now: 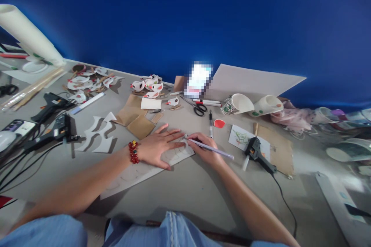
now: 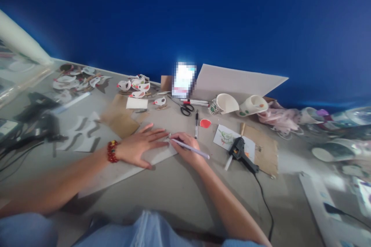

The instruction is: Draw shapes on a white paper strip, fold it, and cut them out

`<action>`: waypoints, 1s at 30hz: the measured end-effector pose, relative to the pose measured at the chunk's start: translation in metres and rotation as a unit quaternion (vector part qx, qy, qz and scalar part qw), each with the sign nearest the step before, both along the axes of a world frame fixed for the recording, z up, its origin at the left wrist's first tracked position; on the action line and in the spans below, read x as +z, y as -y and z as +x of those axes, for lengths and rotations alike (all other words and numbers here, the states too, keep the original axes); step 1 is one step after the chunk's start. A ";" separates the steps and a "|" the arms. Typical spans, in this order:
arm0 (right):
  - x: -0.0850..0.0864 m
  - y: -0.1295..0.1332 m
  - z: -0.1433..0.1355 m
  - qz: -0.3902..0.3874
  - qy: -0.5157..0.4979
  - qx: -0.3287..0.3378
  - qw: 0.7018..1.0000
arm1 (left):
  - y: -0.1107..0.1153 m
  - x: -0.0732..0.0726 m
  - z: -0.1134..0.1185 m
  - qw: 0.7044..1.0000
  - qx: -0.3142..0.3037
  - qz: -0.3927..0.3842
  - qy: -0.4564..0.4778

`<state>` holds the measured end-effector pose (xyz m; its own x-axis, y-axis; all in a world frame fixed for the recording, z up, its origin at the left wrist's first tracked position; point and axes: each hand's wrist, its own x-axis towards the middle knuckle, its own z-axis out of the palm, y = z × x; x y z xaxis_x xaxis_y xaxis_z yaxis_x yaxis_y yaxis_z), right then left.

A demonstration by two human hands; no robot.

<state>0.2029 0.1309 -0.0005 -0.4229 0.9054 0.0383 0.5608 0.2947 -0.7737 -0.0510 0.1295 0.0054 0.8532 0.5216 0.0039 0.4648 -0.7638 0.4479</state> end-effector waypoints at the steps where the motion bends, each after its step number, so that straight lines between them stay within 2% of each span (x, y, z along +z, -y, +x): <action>1: 0.000 0.000 0.000 0.000 -0.001 0.000 1.000 | 0.000 0.000 0.000 1.000 -0.001 0.000 0.000; 14: 0.004 -0.004 0.002 -0.019 -0.008 0.014 1.000 | 0.000 -0.001 -0.001 1.000 0.001 -0.007 0.007; 21: 0.006 -0.004 0.002 0.019 0.004 0.046 0.999 | 0.000 0.000 0.000 1.000 -0.001 -0.008 0.007; 30: 0.004 -0.004 0.006 0.023 -0.003 0.046 0.999 | 0.000 -0.001 0.000 1.000 0.004 -0.007 0.008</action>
<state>0.2093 0.1349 0.0033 -0.5047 0.8595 0.0814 0.5243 0.3800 -0.7620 -0.0513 0.1297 0.0046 0.8494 0.5276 0.0104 0.4626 -0.7538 0.4666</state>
